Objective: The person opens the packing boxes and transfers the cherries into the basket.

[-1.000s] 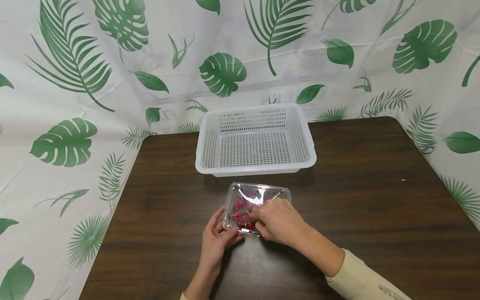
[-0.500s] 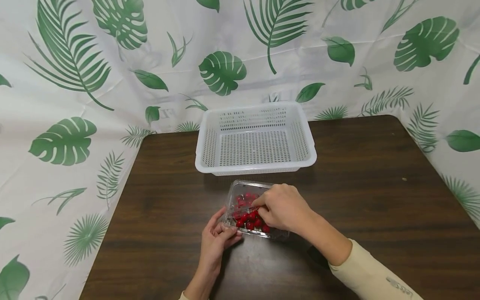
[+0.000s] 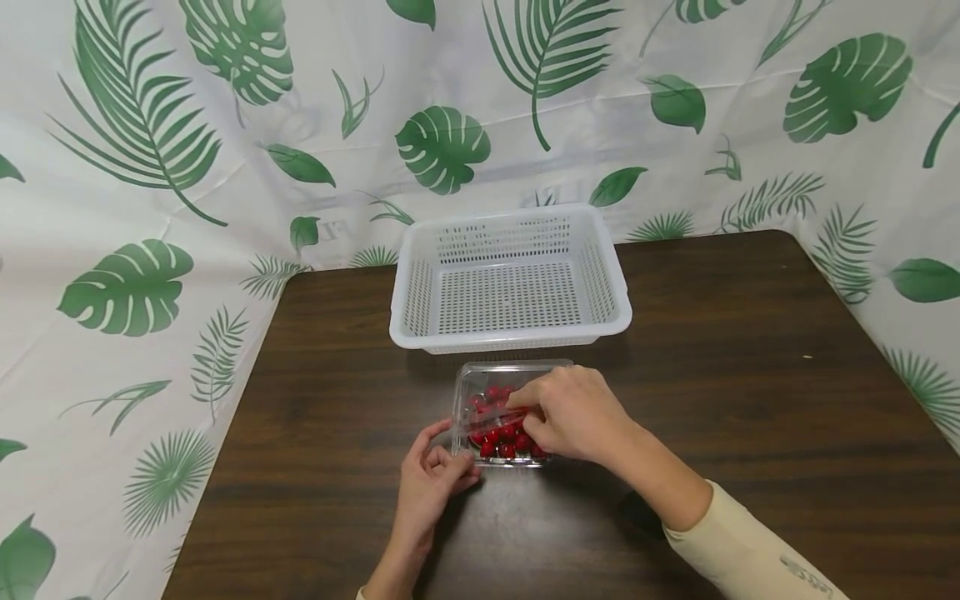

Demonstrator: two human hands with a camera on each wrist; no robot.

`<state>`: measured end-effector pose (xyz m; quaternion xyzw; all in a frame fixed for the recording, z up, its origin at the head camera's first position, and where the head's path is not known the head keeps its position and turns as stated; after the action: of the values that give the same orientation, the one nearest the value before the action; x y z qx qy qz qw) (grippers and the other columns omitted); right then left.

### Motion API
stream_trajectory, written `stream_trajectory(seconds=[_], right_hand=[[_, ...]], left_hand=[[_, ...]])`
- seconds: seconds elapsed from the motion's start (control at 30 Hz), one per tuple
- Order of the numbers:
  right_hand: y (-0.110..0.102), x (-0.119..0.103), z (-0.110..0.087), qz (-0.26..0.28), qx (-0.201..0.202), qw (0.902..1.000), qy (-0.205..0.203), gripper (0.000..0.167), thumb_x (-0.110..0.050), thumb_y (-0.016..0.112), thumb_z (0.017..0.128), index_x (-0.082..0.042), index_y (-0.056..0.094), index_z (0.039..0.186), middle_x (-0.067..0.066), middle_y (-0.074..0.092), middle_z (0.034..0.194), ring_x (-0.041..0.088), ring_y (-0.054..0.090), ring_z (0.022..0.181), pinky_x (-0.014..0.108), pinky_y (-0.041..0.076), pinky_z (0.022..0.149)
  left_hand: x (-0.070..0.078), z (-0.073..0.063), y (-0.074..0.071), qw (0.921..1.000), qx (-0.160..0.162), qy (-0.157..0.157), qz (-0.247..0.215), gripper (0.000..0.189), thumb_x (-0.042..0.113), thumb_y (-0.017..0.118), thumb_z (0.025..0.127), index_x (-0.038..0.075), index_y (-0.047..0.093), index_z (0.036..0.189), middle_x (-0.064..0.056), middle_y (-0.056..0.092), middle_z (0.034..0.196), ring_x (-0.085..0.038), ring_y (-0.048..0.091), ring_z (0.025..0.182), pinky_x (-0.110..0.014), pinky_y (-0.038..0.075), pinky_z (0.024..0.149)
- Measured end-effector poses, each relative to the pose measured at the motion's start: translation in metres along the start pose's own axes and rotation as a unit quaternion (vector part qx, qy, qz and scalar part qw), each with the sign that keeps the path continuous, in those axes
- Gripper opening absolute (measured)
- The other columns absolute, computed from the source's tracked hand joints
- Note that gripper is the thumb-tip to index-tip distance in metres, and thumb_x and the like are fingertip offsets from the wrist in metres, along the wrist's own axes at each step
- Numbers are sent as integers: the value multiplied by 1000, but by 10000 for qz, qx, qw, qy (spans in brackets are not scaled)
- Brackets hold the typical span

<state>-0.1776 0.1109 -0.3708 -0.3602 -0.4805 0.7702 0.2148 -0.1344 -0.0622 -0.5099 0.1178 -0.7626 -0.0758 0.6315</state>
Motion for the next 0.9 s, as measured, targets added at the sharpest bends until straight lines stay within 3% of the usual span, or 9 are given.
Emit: stream_trajectory(seconds=[0.1,0.2,0.27,0.43,0.6,0.7,0.8,0.9], right_hand=[[-3,0,-1,-54,45,10000,-2,34,-7,67,70,-23,79,97,-12,72,99,-4,25,44,18,21,36],[-5,0,-2,-86,19,10000,-4,36,-8,67,70,-23,78,101,-11,71,106,-3,31,47,18,24,35],[-6,0,-3,-104,-38,9999,-16,38,-8,67,70,-22,77,103,-9,70,111,-2,31,48,18,24,35],[-8,-1,-6,-184,-159,9997,-102,38,-11,69,73,-19,76,110,-5,68,118,-1,35,52,17,25,35],[-10,0,-12,-293,-177,9994,-75,43,-16,74,77,-19,72,119,-3,65,127,3,45,64,16,30,38],[-15,0,-15,-271,-60,9996,-53,50,-16,77,78,-18,68,127,0,61,132,4,45,65,16,32,40],[-26,0,-19,-241,249,9994,-65,58,-15,78,78,-18,62,134,2,56,138,3,42,63,16,35,43],[-40,1,-24,-207,692,9974,33,65,-12,79,77,-20,58,138,2,52,142,6,47,69,16,34,44]], left_hand=[[7,2,-3,9968,26,386,704,50,-3,75,80,-3,55,126,-2,49,67,-14,65,61,-27,59,60],[19,3,-7,9792,197,950,1779,47,6,80,78,2,61,121,-4,52,73,-14,61,66,-26,55,64],[28,5,-8,9608,327,1329,2410,49,11,82,78,7,61,122,-7,56,82,-19,60,75,-29,56,68],[57,12,-1,9192,234,2236,3232,66,14,83,79,16,52,137,-13,55,114,-30,58,108,-46,59,79],[87,23,17,8661,-292,3165,3858,72,12,81,80,17,49,144,-6,52,131,-25,55,115,-43,57,79],[97,31,28,8415,-706,3568,3995,65,8,78,81,14,53,141,-3,54,132,-22,56,116,-42,54,84],[103,36,35,8277,-974,3784,4027,57,5,75,83,12,57,136,-1,56,131,-18,55,118,-42,51,92],[107,41,37,8252,-1020,3825,4030,50,4,73,85,12,60,133,0,58,127,-16,57,113,-40,52,90]])
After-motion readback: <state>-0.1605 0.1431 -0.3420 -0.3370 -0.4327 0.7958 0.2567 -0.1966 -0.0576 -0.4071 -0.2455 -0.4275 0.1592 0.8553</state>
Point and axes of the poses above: each hand's wrist, its own z-axis towards the middle knuckle, its own y-axis out of the palm, x = y × z, the point moved 9 cm from there along z, towards the middle knuckle
